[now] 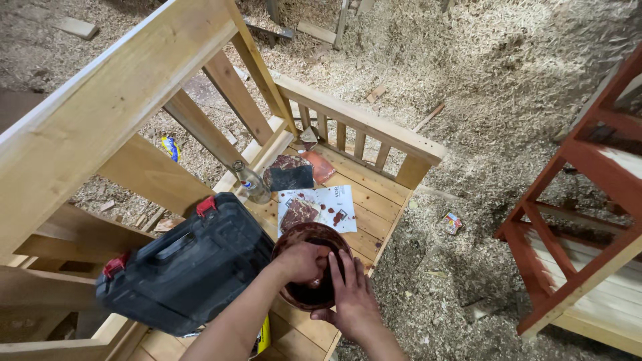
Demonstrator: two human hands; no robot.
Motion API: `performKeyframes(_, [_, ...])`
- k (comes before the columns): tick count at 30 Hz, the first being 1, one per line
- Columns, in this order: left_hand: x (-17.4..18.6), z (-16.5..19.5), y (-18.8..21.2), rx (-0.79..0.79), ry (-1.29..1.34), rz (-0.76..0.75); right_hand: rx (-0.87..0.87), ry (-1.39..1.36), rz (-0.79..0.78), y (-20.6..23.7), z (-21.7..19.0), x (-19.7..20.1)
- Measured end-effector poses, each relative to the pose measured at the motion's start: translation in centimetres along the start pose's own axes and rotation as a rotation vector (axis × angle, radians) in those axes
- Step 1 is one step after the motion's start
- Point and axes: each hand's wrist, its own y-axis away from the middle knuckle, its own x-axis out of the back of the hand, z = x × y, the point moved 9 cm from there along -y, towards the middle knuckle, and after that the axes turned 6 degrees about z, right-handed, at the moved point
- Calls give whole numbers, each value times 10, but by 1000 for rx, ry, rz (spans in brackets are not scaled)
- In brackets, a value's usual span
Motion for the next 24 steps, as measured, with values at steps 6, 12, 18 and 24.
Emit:
performKeyframes(6, [-3,-9,-2,-36,-65,245,3,-1,1,3,-1,3])
performKeyframes(12, [-81,-22,-51,95,-154,-100,-4,-26,14,3,0,1])
performKeyframes(18, [-99,-25,-77,159,-168,-234,47,-35,79,-1,4,-6])
performKeyframes(24, [-105,-18,-51,153,-90,-330,45,-56,98,0,4,-7])
